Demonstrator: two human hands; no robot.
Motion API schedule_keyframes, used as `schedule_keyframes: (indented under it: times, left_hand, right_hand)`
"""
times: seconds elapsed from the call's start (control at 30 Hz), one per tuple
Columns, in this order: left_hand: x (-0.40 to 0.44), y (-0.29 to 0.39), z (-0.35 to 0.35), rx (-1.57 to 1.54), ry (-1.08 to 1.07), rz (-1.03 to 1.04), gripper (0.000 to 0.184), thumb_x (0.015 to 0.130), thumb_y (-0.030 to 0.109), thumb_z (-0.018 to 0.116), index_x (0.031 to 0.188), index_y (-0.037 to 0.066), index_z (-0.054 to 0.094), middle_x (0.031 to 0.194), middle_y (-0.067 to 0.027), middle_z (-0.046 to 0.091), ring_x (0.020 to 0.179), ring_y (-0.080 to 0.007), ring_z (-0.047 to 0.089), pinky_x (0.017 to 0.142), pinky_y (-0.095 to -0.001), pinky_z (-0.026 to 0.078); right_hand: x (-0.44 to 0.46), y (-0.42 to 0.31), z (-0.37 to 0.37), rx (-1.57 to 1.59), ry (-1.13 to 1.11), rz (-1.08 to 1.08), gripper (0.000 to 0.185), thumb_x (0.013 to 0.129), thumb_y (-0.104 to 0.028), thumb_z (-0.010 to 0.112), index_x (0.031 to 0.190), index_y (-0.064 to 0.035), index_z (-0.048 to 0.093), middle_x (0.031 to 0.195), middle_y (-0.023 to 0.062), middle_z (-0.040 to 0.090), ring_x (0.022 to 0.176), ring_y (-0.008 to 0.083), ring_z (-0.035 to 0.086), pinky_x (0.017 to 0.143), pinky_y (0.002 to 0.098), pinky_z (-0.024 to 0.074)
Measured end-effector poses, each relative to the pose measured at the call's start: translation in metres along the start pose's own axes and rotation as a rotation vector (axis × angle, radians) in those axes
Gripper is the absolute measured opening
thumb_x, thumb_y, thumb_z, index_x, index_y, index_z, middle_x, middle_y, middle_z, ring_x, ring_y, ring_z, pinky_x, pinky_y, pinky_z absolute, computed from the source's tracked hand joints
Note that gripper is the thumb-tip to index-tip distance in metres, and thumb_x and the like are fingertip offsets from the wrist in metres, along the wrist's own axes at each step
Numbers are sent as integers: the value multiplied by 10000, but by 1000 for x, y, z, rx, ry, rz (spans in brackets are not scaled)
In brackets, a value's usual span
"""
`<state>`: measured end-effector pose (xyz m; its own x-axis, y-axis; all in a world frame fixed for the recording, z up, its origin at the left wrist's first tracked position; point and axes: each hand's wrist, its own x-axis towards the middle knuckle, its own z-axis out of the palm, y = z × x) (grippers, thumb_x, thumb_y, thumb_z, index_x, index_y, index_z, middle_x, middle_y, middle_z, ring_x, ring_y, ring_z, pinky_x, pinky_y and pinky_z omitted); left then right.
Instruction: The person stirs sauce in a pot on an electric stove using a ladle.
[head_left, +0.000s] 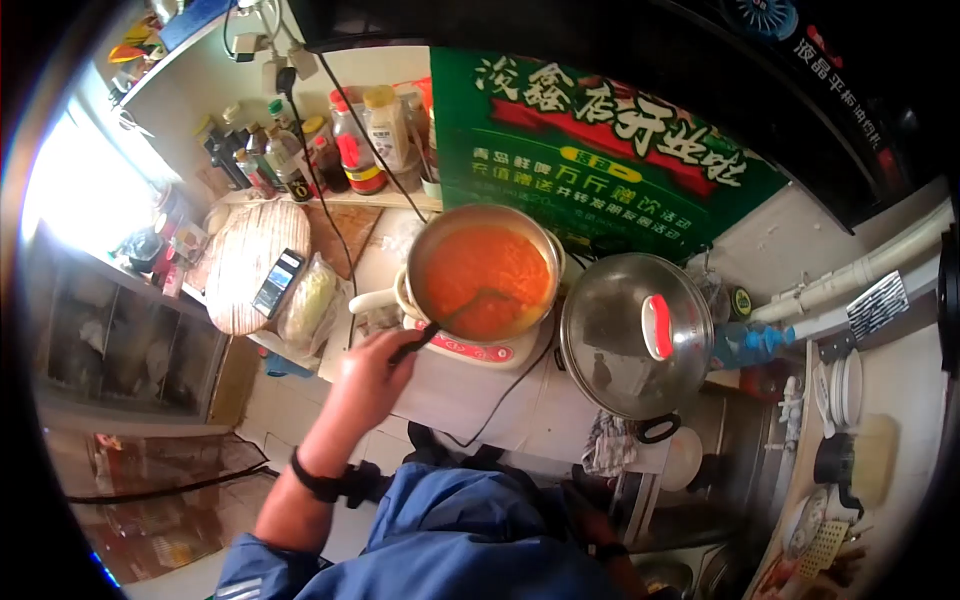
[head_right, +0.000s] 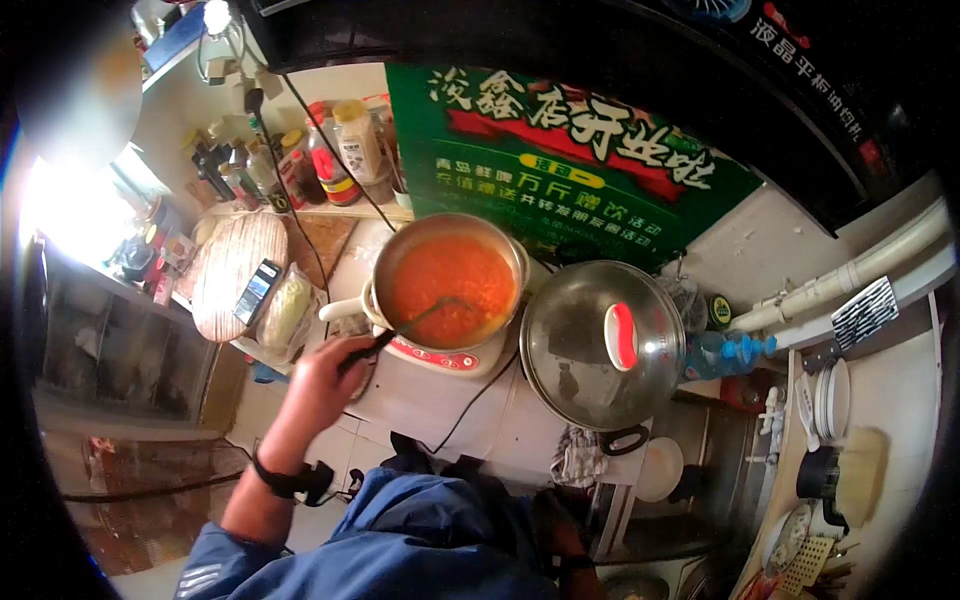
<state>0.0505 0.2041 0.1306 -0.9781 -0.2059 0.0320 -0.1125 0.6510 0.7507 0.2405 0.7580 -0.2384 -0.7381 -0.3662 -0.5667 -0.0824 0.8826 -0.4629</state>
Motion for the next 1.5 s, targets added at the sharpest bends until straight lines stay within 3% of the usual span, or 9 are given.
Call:
schedule_keyframes:
  times: [0.27, 0.47, 0.57, 0.67, 0.77, 0.87, 1.07, 1.1, 1.5]
  left_hand:
    - [21, 53, -75, 116, -195, -22, 259, 952, 69, 720, 1199, -4, 743, 898, -183, 760, 768, -227, 734, 749, -350, 577]
    - [49, 61, -27, 141, -301, 164, 266, 977, 257, 723, 1159, 66, 758, 917, -202, 749, 859, -412, 720, 781, -473, 573]
    - [64, 80, -4, 148, -294, 173, 256, 987, 275, 715, 1141, 75, 759, 904, -190, 752, 842, -410, 719, 768, -464, 572]
    - [76, 91, 15, 163, -303, 164, 261, 977, 236, 736, 1193, 91, 755, 956, -191, 762, 858, -367, 748, 781, -404, 584]
    - [89, 86, 33, 88, -365, 163, 260, 975, 254, 740, 1188, 107, 757, 954, -196, 756, 854, -363, 748, 782, -403, 587]
    - [94, 91, 46, 116, -421, 159, 257, 974, 243, 735, 1182, 94, 743, 957, -197, 755, 871, -366, 750, 788, -407, 587]
    - [116, 70, 63, 254, -108, 153, 221, 978, 177, 701, 1182, 92, 714, 983, -211, 752, 903, -386, 746, 785, -415, 582]
    - [121, 49, 64, 140, -3, 268, 196, 985, 214, 675, 1160, 145, 732, 896, -205, 743, 826, -435, 718, 731, -486, 577]
    - [109, 30, -11, 52, 53, -7, 205, 1027, 164, 654, 1188, 59, 727, 825, -106, 750, 643, -165, 702, 627, -314, 561]
  right_hand:
    - [7, 5, 0, -135, -92, -147, 99, 905, -228, 672, 931, -177, 752, 883, 152, 716, 775, 398, 660, 671, 551, 527]
    - [18, 8, 14, -61, -199, -31, 146, 919, -171, 692, 1034, -166, 783, 945, 160, 737, 815, 373, 688, 725, 526, 564]
    - [11, -15, -5, 8, -123, 1, 184, 932, -137, 699, 1090, -164, 789, 1011, 161, 750, 849, 359, 703, 778, 509, 581]
    - [21, -5, 3, -131, -273, 50, 231, 924, -303, 684, 1043, -118, 757, 1062, 198, 753, 995, 432, 705, 862, 569, 555]
    - [9, -10, 0, 89, -114, 7, 230, 929, -320, 689, 1015, -113, 742, 1049, 209, 742, 988, 457, 689, 851, 573, 551]
    - [7, -8, 8, 393, -158, 200, 229, 911, -306, 713, 1036, -117, 744, 1045, 214, 738, 986, 465, 683, 851, 572, 551]
    - [-8, -22, -3, 591, -178, 298, 266, 868, -257, 755, 1091, -112, 745, 1075, 220, 736, 995, 465, 684, 868, 574, 549]
    - [-10, -21, 0, 612, -180, 303, 275, 861, -250, 760, 1097, -110, 744, 1079, 219, 736, 995, 464, 685, 871, 573, 549]
    - [-9, 19, 61, 105, -42, 112, 208, 958, -238, 624, 1047, -88, 738, 1050, 216, 733, 987, 438, 699, 853, 557, 561]
